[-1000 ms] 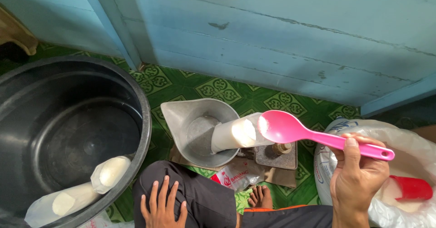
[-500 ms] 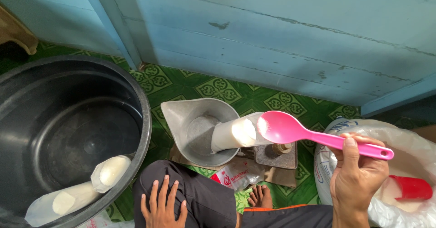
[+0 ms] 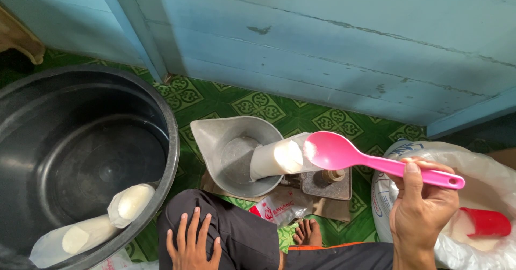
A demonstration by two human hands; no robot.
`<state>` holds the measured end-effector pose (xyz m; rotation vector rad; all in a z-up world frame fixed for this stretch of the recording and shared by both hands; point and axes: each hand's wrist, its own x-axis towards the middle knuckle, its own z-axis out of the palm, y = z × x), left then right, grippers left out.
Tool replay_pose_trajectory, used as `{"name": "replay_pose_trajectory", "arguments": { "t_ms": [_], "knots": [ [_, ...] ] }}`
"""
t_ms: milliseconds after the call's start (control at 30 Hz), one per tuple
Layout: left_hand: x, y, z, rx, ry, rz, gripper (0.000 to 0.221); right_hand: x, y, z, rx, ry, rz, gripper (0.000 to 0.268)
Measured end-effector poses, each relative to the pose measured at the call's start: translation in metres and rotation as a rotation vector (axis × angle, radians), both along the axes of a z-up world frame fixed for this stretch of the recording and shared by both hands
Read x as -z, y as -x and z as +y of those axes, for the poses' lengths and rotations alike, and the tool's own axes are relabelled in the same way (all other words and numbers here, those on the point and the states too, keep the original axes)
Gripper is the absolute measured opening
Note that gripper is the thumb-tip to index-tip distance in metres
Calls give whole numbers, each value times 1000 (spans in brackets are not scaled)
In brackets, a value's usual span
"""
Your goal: Measuring powder from a large sack using a scoop and filling individual plastic bags, then placing them into a large basin.
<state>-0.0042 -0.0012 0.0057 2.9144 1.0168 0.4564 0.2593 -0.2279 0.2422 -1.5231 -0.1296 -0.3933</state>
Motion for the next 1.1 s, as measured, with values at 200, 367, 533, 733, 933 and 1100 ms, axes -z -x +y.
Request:
{"name": "replay_pose_trajectory", "arguments": {
  "t_ms": [200, 367, 533, 733, 933, 1100],
  "knots": [
    [-1, 0, 0, -3, 1, 24, 57, 0, -1, -1, -5, -11, 15, 9],
    [-3, 1, 2, 15, 11, 39, 58, 5, -6, -8, -7, -81, 70, 7],
    [-3, 1, 2, 21, 2, 25, 58, 7, -10, -13, -12, -156, 115, 5],
    [-3, 1, 2, 21, 1, 46, 59, 5, -12, -10, 24, -204, 167, 6],
    [-2, 1, 2, 11, 2, 39, 57, 8, -15, -13, 28, -219, 178, 6],
    [-1, 1, 1, 13, -10, 40, 58, 15, -25, -24, 64, -243, 239, 7]
  ]
}}
